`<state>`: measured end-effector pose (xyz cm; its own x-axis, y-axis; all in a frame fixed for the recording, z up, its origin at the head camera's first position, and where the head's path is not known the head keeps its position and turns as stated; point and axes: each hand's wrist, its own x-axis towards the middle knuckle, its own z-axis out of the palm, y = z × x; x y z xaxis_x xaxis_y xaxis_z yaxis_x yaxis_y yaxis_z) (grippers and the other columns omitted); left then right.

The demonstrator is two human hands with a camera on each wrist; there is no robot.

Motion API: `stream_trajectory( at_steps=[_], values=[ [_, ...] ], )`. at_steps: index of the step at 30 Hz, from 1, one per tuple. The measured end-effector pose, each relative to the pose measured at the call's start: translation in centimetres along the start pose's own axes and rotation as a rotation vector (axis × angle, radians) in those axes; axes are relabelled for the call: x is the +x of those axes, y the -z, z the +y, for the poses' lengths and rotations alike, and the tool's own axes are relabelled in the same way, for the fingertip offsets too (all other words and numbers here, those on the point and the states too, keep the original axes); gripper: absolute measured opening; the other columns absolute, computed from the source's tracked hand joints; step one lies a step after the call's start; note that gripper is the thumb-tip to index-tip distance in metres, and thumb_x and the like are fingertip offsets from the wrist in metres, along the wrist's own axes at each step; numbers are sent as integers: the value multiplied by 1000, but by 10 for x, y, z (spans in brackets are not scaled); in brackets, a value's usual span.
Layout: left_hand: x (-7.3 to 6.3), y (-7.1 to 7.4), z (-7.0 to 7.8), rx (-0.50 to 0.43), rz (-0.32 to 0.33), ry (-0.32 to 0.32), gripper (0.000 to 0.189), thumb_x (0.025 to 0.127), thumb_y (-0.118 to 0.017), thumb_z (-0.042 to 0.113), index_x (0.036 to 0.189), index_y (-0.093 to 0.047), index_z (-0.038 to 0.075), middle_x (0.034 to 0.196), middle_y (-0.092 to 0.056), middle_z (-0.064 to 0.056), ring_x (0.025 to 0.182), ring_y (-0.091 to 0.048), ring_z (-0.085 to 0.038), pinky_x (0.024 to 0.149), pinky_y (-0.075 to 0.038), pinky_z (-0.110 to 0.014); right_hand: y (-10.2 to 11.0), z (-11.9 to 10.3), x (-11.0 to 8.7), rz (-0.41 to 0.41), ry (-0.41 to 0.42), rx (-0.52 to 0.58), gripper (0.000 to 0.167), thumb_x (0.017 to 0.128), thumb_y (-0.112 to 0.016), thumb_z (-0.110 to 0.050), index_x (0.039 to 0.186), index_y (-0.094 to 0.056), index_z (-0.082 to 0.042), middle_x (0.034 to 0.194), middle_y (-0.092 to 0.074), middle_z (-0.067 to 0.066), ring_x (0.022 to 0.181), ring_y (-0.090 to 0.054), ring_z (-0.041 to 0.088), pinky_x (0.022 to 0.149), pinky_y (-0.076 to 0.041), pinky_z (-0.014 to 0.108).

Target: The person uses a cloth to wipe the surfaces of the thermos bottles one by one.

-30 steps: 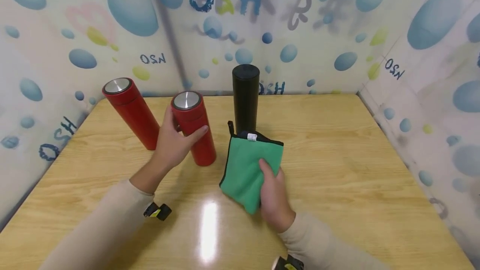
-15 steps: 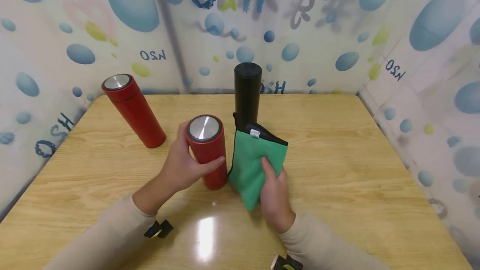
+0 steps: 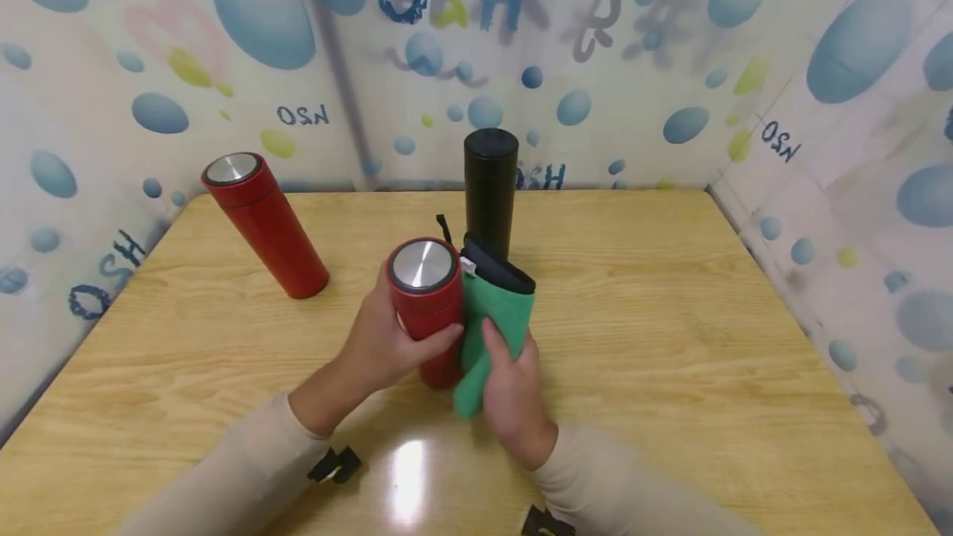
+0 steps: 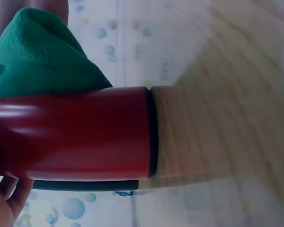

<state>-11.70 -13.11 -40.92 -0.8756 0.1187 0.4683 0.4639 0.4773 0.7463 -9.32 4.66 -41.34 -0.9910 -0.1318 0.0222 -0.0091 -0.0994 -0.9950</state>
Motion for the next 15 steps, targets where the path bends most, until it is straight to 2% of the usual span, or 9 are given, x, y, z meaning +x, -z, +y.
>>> stream_trajectory(
  at_steps=[4,9,15],
  values=[
    [-3,0,-3,-27,-6,6,86,75,-87,26,142,-36,10,132,-60,-1,119,-60,-16,94,-58,-37,-1,5,0,-73,21,-59,38,108,-39,-24,135,-46,0,121,-58,3,114,-58,10,98,-49,20],
    [-3,-1,-6,-83,-32,3,88,75,-87,23,144,-34,13,136,-57,1,123,-57,-15,97,-56,-37,2,8,4,-104,-19,-101,34,107,-41,-21,131,-51,1,116,-60,3,108,-60,9,95,-50,21],
    [-7,-6,-8,-168,3,8,86,76,-87,18,144,-34,12,137,-56,-1,124,-56,-16,98,-56,-39,6,6,8,-135,-48,-128,36,107,-42,-23,135,-50,-3,123,-58,8,111,-58,11,97,-49,22]
  ],
)
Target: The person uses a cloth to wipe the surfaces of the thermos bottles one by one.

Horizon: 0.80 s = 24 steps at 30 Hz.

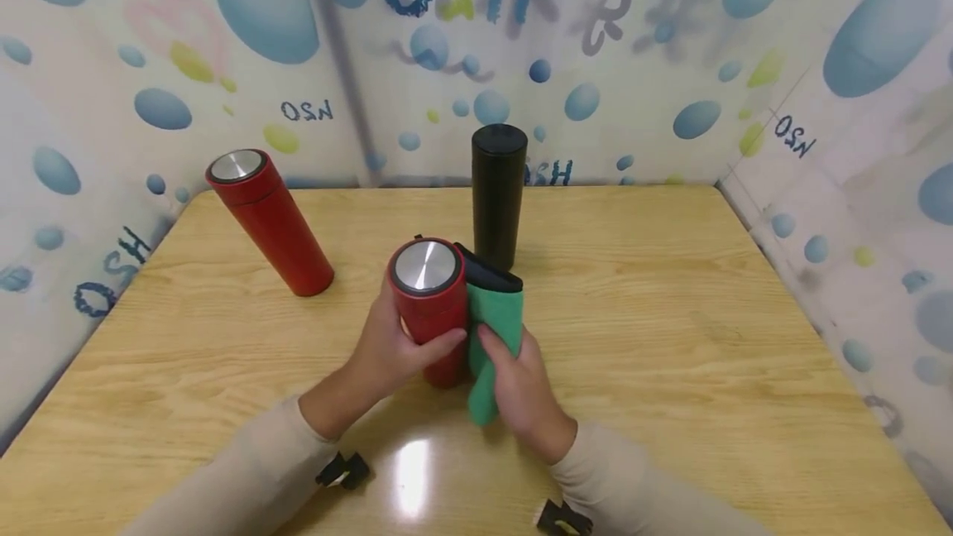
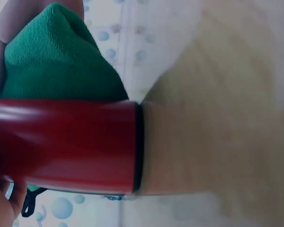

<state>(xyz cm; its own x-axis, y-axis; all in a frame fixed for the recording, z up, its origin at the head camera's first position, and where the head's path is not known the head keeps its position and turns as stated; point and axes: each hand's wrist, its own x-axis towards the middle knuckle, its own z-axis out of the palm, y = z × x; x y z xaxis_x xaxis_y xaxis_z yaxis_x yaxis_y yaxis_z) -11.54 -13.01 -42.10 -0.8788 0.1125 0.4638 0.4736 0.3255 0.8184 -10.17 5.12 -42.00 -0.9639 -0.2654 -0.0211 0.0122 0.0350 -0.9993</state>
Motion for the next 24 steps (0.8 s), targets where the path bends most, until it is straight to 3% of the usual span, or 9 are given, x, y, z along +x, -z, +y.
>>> stream_trajectory(
  at_steps=[5,13,24],
  values=[
    [-5,-5,-1,-51,13,9,86,77,-86,16,145,-34,14,138,-54,0,126,-54,-16,100,-55,-38,2,0,-1,3,-37,10,36,106,-43,-21,137,-49,-3,127,-57,9,114,-57,10,98,-48,20],
    [-5,-3,-2,-58,6,17,86,77,-85,14,145,-34,14,138,-55,0,125,-54,-16,100,-55,-39,0,-1,-2,10,-66,27,36,106,-43,-21,137,-49,-3,127,-57,9,114,-57,9,98,-48,21],
    [-3,-1,0,-59,-3,4,87,77,-85,13,146,-32,12,139,-54,-2,126,-54,-17,100,-55,-40,0,-4,-3,13,-10,35,37,106,-44,-20,136,-49,-1,123,-59,5,111,-59,9,96,-50,22]
  ],
)
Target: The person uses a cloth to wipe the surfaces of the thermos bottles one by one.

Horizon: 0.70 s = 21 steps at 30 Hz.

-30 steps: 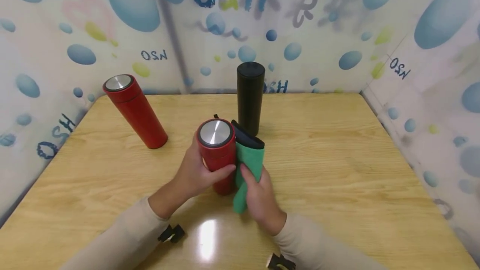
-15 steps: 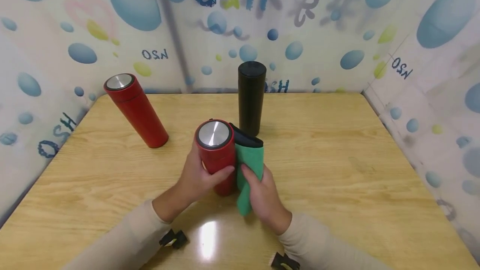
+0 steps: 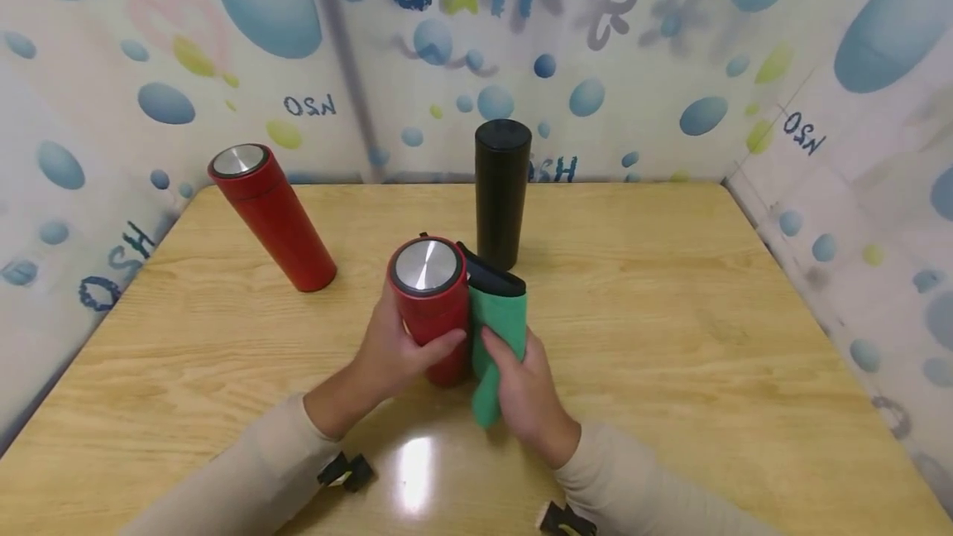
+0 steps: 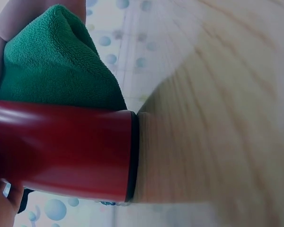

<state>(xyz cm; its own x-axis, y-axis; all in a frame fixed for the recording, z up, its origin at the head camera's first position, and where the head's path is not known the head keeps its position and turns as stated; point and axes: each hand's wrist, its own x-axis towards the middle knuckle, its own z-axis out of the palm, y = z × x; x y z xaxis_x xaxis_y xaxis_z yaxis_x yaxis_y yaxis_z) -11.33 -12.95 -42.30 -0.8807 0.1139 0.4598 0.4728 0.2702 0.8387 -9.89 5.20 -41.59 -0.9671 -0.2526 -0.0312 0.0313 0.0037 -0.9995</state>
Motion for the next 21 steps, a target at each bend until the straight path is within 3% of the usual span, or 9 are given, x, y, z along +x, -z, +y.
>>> stream_trajectory(
  at_steps=[15,21],
  values=[
    [2,1,3,-8,-29,21,89,78,-84,14,148,-29,15,142,-52,1,130,-50,-15,101,-54,-39,1,-2,-5,11,76,22,35,105,-45,-18,133,-49,3,117,-61,2,107,-61,9,94,-52,22],
    [1,1,2,-4,-28,29,89,78,-84,15,148,-29,15,142,-51,0,130,-50,-17,99,-55,-39,1,-2,-5,21,33,-6,33,104,-47,-16,131,-51,2,117,-60,6,105,-61,9,92,-52,23]
  ],
)
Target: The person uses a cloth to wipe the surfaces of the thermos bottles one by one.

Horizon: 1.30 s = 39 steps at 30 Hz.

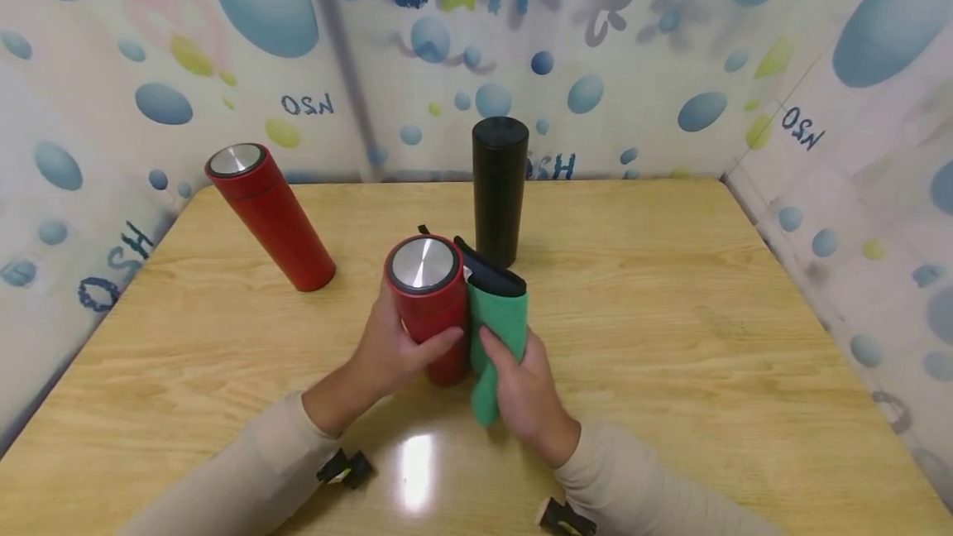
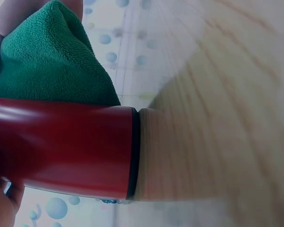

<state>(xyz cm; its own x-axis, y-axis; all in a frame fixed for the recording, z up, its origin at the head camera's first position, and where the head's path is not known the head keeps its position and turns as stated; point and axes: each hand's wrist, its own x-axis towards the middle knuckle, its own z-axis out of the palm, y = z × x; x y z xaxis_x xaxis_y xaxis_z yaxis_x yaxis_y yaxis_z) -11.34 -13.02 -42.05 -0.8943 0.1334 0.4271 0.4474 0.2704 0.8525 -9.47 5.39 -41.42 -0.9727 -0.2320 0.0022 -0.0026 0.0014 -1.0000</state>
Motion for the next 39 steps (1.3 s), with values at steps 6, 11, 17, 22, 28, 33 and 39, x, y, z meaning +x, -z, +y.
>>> stream_trajectory(
  at_steps=[6,11,17,22,28,33,39],
  values=[
    [0,1,-1,-11,7,-14,88,78,-83,15,148,-29,16,142,-52,0,129,-51,-17,99,-55,-40,-1,0,0,-6,4,-23,34,105,-47,-17,134,-49,0,123,-58,13,109,-60,9,94,-51,22],
    [-1,0,-3,-12,2,-1,87,78,-83,15,147,-30,15,141,-52,1,129,-51,-17,99,-55,-40,-2,0,0,10,1,-19,33,104,-47,-16,132,-50,1,122,-59,14,106,-61,8,92,-52,22],
    [-1,0,-4,-17,4,1,87,78,-83,15,147,-30,16,141,-52,1,129,-51,-16,99,-55,-40,-1,1,0,2,21,-27,33,104,-47,-17,133,-49,0,122,-59,12,108,-60,10,94,-51,22],
    [-1,-1,-4,-15,4,-5,87,78,-83,15,147,-30,14,140,-53,0,128,-52,-16,99,-55,-39,-1,3,2,-18,2,-26,35,105,-46,-17,136,-48,-1,124,-58,10,110,-59,9,95,-50,21],
    [-1,-1,-5,-20,11,-20,88,78,-84,14,147,-31,14,140,-53,0,127,-53,-17,100,-55,-40,-1,4,3,-27,-3,-38,35,105,-45,-17,137,-47,-1,125,-57,11,111,-58,10,96,-49,21],
    [-1,-1,-5,-29,11,-23,87,78,-84,13,147,-31,14,140,-53,-1,127,-52,-18,99,-55,-40,-1,4,4,-20,-5,-41,35,105,-46,-18,137,-47,-2,125,-57,12,111,-58,11,96,-49,21],
    [-1,-1,-5,-40,9,-28,87,77,-84,12,146,-32,14,139,-54,-1,127,-53,-17,99,-55,-39,0,4,3,-10,-12,-44,35,105,-46,-18,137,-48,-2,125,-57,12,110,-58,11,96,-49,21]
  ],
)
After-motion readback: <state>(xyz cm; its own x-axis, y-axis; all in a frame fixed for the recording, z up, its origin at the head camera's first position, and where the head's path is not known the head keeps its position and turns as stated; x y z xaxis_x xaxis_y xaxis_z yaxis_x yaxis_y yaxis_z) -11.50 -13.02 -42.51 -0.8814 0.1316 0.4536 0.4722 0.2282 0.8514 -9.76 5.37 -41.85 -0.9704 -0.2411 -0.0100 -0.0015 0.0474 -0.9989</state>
